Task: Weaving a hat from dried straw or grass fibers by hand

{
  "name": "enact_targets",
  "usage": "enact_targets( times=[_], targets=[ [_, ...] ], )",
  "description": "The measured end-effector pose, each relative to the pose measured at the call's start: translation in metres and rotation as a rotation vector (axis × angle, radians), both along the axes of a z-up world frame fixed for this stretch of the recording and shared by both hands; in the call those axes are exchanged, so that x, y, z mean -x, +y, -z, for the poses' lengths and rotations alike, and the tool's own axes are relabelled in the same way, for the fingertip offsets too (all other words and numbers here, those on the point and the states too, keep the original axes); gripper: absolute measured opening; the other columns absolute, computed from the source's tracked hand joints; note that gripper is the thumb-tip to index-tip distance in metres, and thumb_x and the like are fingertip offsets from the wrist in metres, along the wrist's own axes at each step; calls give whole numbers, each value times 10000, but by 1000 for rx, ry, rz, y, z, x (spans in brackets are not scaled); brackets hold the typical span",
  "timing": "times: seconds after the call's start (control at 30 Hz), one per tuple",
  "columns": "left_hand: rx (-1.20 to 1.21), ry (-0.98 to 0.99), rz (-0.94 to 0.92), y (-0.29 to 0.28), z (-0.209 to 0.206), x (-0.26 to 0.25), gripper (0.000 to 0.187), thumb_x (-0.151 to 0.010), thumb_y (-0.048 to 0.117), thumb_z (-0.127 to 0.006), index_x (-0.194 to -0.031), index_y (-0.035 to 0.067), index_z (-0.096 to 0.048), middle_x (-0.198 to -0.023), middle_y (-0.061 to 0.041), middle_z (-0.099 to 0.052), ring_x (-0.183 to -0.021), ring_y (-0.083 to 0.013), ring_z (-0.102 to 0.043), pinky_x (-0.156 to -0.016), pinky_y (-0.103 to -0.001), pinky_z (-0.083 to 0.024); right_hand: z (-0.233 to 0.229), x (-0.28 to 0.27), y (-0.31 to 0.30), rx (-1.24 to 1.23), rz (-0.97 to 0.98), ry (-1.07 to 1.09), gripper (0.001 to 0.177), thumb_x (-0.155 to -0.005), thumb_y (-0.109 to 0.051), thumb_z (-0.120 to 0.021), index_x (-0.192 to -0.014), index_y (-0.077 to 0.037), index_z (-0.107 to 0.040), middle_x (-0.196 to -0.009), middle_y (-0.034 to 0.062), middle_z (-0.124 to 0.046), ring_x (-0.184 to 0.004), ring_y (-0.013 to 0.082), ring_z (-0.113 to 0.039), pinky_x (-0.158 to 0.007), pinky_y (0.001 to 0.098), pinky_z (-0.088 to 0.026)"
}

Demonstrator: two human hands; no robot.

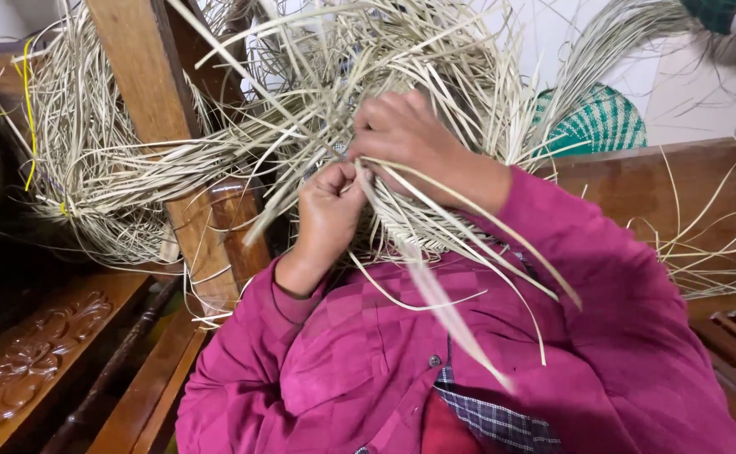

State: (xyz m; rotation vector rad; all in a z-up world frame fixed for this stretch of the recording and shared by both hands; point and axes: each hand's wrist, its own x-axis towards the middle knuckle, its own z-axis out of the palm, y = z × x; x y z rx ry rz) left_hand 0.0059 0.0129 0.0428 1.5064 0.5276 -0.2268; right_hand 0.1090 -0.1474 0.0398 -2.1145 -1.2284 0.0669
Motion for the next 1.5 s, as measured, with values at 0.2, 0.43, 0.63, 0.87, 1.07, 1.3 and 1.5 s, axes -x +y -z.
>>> enact_targets(
  times=[0.2,0.43,0.63,0.87,1.07,1.3,1.5],
  targets=[
    [159,-47,57,9,-3,-1,67,-965,66,-705,-906,95,-718,-840,13,-695,-772,-66,-577,-735,-238,-484,-53,-19,-9,313,12,398,230,-950,-428,-682,-1054,-244,-772,-1080,20,-555,-1057,236,-472,-925,454,-355],
    [64,23,9,7,15,-2,54,-899,77,-771,-852,100,-756,-710,44,-645,-680,-19,-528,-641,-202,-486,-40,-8,-13,113,11,205,101,-986,-282,-714,-970,-183,-717,-1042,13,-545,-1035,236,-500,-839,386,-338],
    [-164,-133,79,9,-3,-7,43,-891,83,-795,-884,48,-771,-784,-95,-733,-745,-109,-607,-696,-314,-536,-24,-5,-9,154,12,168,139,-960,-331,-727,-1021,-212,-688,-1072,0,-506,-1059,241,-476,-843,401,-322],
    [33,-36,69,3,-2,-5,111,-974,134,-714,-939,37,-754,-821,-26,-719,-813,-84,-594,-792,-283,-519,-20,1,-20,8,-13,191,109,-965,-299,-693,-1036,-233,-643,-1138,41,-521,-1149,299,-480,-890,414,-331],
    [88,45,33,3,7,-5,103,-959,158,-751,-946,55,-752,-832,-26,-711,-793,-88,-580,-761,-262,-503,-18,13,-37,35,-10,99,47,-983,-290,-654,-1018,-263,-667,-1155,4,-524,-1122,242,-474,-892,392,-319],
    [106,71,-47,4,16,0,88,-939,191,-789,-943,108,-760,-868,18,-721,-802,-64,-579,-792,-258,-511,-28,10,-33,-15,-14,174,118,-1022,-279,-616,-1112,-274,-692,-1112,1,-504,-1100,231,-479,-886,378,-324],
    [89,-7,-33,-5,0,-9,60,-925,121,-759,-882,91,-729,-827,-5,-723,-784,-78,-614,-767,-259,-523,-37,13,-34,43,-26,91,61,-967,-200,-664,-1009,-234,-693,-1079,17,-533,-1072,252,-510,-848,399,-346]
  ],
)
